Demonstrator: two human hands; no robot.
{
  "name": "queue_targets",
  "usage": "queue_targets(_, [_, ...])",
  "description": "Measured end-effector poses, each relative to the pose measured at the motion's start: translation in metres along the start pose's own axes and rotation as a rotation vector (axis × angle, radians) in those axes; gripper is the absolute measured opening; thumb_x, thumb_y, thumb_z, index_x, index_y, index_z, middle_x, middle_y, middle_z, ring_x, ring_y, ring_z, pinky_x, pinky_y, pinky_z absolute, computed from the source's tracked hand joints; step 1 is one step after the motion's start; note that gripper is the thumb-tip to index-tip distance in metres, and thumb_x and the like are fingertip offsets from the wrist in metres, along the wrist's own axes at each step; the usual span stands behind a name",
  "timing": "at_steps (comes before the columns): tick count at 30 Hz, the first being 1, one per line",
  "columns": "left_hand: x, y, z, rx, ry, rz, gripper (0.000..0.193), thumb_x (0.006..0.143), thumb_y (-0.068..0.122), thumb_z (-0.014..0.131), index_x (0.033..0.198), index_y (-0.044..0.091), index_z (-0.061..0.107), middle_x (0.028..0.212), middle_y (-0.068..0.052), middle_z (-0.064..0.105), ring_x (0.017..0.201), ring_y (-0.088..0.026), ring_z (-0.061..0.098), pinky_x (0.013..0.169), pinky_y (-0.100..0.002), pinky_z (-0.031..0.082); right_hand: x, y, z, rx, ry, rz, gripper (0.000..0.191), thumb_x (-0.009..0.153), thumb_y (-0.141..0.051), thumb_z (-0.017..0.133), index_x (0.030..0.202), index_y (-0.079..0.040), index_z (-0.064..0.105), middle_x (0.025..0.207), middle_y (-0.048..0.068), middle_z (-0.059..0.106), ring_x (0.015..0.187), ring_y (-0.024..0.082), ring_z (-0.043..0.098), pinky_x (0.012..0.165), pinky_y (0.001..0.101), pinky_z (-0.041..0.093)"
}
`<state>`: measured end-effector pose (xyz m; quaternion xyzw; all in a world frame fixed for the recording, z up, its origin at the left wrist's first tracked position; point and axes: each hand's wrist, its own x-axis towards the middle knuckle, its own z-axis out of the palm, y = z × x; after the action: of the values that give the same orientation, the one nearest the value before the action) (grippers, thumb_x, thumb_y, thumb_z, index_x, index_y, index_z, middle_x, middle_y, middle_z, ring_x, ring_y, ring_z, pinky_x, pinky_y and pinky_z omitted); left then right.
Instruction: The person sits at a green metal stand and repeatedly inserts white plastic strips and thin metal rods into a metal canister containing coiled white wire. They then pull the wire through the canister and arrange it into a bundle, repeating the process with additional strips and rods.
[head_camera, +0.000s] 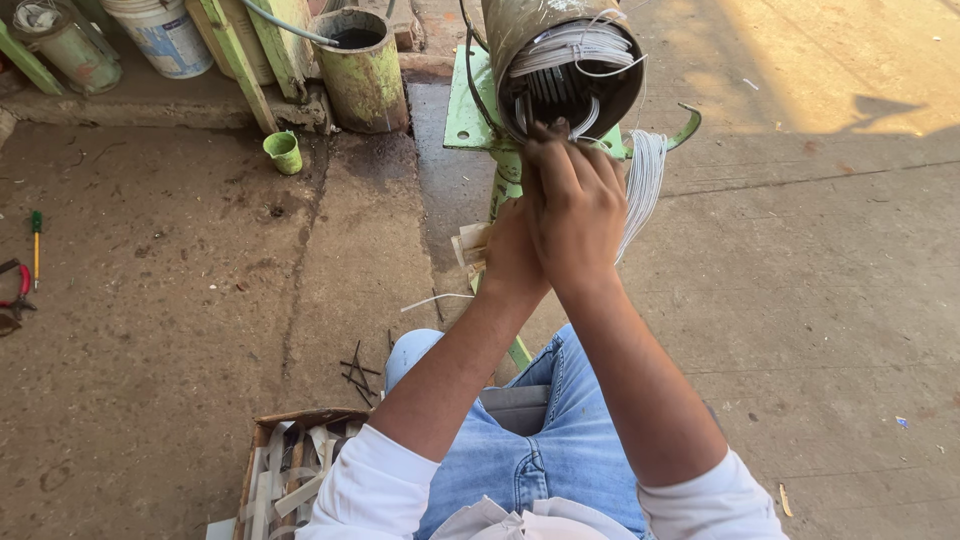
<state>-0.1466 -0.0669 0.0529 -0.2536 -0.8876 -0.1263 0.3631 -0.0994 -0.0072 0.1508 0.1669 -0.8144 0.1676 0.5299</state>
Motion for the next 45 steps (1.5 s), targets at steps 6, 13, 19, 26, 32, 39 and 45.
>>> queue_targets(6, [0.003, 0.001, -0.011, -0.016, -0.047, 0.016, 0.01, 0.084, 0.012, 0.068, 0.091, 0.006, 0.067, 0.083, -0.011, 0.068, 0.079, -0.028, 0.069, 0.069, -0.045, 0.054, 0.02, 0.012, -0.002, 0.123, -0.138, 0.077, 0.019, 0.092, -0.017, 0.078, 0.107, -0.006, 0.07, 0.103, 0.009, 0.075, 0.1, 0.033, 0.069, 0.085, 0.0464, 0.054])
queue_targets(13, [0.012, 0.01, -0.031, -0.115, 0.136, 0.057, 0.02, 0.079, 0.005, 0.068, 0.097, -0.001, 0.067, 0.101, -0.026, 0.064, 0.06, -0.033, 0.064, 0.053, -0.046, 0.053, 0.033, 0.031, -0.004, 0.209, -0.196, 0.142, 0.022, 0.088, -0.019, 0.081, 0.091, -0.004, 0.066, 0.092, 0.012, 0.071, 0.078, 0.037, 0.069, 0.066, 0.0486, 0.052])
queue_targets(19, [0.014, 0.012, -0.023, -0.249, 0.112, 0.034, 0.01, 0.081, 0.003, 0.069, 0.086, -0.005, 0.066, 0.105, -0.031, 0.063, 0.06, -0.035, 0.064, 0.051, -0.046, 0.052, 0.046, 0.047, 0.021, -0.012, -0.193, 0.086, 0.025, 0.091, -0.023, 0.078, 0.096, 0.0, 0.067, 0.096, 0.02, 0.07, 0.081, 0.043, 0.067, 0.066, 0.0516, 0.051])
queue_targets(26, [0.017, 0.005, -0.004, -0.21, 0.134, 0.011, 0.011, 0.075, 0.011, 0.072, 0.07, 0.006, 0.063, 0.063, -0.013, 0.065, 0.062, -0.032, 0.067, 0.059, -0.048, 0.054, 0.055, 0.037, 0.045, -0.249, -0.297, 0.131, 0.022, 0.092, -0.024, 0.071, 0.101, -0.004, 0.07, 0.101, 0.018, 0.071, 0.086, 0.037, 0.07, 0.066, 0.048, 0.056])
queue_targets(32, [0.012, 0.004, -0.002, -0.304, 0.105, -0.058, 0.009, 0.08, 0.007, 0.072, 0.078, 0.002, 0.065, 0.073, -0.015, 0.068, 0.065, -0.031, 0.067, 0.058, -0.042, 0.053, 0.056, 0.037, 0.036, -0.221, -0.506, 0.111, 0.02, 0.093, -0.014, 0.066, 0.111, -0.012, 0.073, 0.093, 0.014, 0.076, 0.092, 0.038, 0.067, 0.079, 0.0479, 0.055])
queue_targets(39, [0.014, 0.011, 0.003, -0.181, 0.024, -0.045, 0.013, 0.078, 0.011, 0.073, 0.069, 0.008, 0.064, 0.066, -0.012, 0.068, 0.066, -0.03, 0.069, 0.063, -0.044, 0.054, 0.067, 0.042, 0.066, -0.319, -0.434, 0.194, 0.014, 0.093, -0.024, 0.072, 0.099, -0.012, 0.078, 0.085, 0.015, 0.075, 0.082, 0.037, 0.073, 0.065, 0.0469, 0.058])
queue_targets(45, [0.014, 0.009, -0.001, -0.197, 0.025, -0.059, 0.013, 0.081, 0.012, 0.072, 0.071, 0.008, 0.065, 0.068, -0.012, 0.069, 0.065, -0.029, 0.069, 0.061, -0.044, 0.054, 0.072, 0.046, 0.075, -0.301, -0.333, 0.229, 0.019, 0.087, -0.029, 0.076, 0.089, -0.011, 0.08, 0.08, 0.015, 0.075, 0.071, 0.038, 0.073, 0.058, 0.0486, 0.057])
